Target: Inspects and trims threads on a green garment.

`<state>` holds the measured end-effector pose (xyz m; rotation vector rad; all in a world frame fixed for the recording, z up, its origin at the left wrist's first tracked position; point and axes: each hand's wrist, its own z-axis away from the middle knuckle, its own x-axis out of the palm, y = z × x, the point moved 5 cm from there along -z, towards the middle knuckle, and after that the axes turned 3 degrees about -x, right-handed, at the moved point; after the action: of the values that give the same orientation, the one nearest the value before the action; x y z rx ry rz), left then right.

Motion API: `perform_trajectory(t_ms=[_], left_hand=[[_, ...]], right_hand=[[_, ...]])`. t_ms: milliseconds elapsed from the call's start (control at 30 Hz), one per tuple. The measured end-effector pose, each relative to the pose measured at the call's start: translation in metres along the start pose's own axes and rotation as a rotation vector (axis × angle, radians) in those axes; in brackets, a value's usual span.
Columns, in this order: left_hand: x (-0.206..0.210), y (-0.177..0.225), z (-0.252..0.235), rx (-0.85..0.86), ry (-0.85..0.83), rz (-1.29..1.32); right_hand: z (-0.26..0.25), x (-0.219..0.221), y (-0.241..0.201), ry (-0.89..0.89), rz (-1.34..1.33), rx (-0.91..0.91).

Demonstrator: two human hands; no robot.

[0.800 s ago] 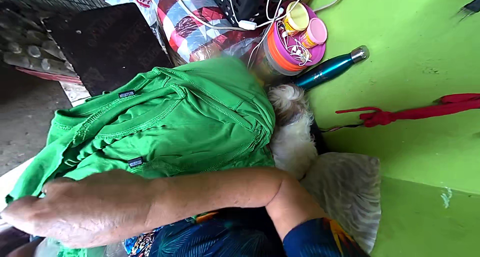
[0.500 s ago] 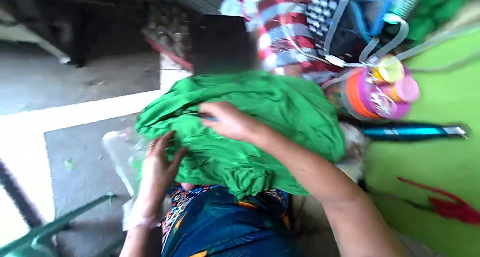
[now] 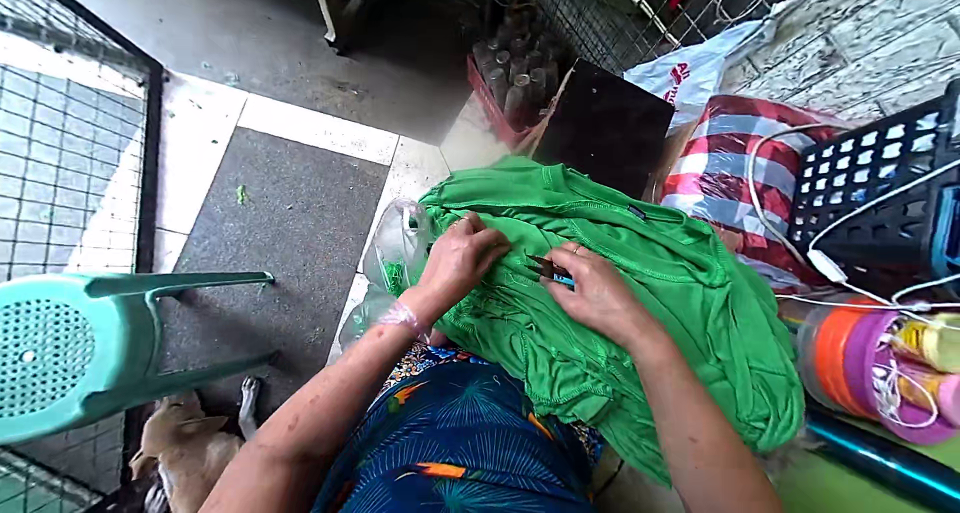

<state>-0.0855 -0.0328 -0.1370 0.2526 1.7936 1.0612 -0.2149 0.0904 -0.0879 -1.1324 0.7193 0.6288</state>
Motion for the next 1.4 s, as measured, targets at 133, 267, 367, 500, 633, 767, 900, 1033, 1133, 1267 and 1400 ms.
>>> perform_trajectory(t_ms=[133,267,367,500,633,767,900,1033,1133,1267,1400], left_hand=[[-0.014,0.018,-0.016,-0.068,0.016,0.179],[-0.012,0.007,-0.010,-0.216,0.038,0.421],[0.004,-0.002,-0.008,-0.179,0.118,0.391],[0.027,0.010,-0.009,-0.185,0.209,0.280],[0.036,0.027,-0.019,-0.179,0.285,0.131],[0.025,0.023,-0.016,-0.130,0.277,0.239],[0.015,0.008,-0.004,-0.241,0.008,0.496],[0.018,-0.007,-0.002,-0.155,-0.039,0.299],[0.025,-0.009,-0.002,-0.157,0.039,0.158],[0.004,0.011,-0.003,-0.009,0.197,0.236],[0.004,0.035,-0.012,0.220,0.129,0.317]], right_hand=[[-0.001,-0.028,0.003,0.150,-0.074,0.053],[-0.005,-0.044,0.023,0.197,-0.215,0.321],[-0.005,-0.031,0.037,0.190,-0.263,0.362],[-0.005,-0.025,0.035,0.210,-0.300,0.263],[0.003,-0.024,0.031,0.193,-0.253,0.216],[0.014,-0.029,0.036,0.283,-0.229,0.242],[0.019,-0.027,0.043,0.315,-0.555,0.224],[0.015,-0.020,0.042,0.300,-0.540,0.269],[0.010,-0.017,0.038,0.277,-0.409,0.289],[0.011,-0.017,0.039,0.278,-0.417,0.287],[0.010,-0.016,0.038,0.256,-0.404,0.252]])
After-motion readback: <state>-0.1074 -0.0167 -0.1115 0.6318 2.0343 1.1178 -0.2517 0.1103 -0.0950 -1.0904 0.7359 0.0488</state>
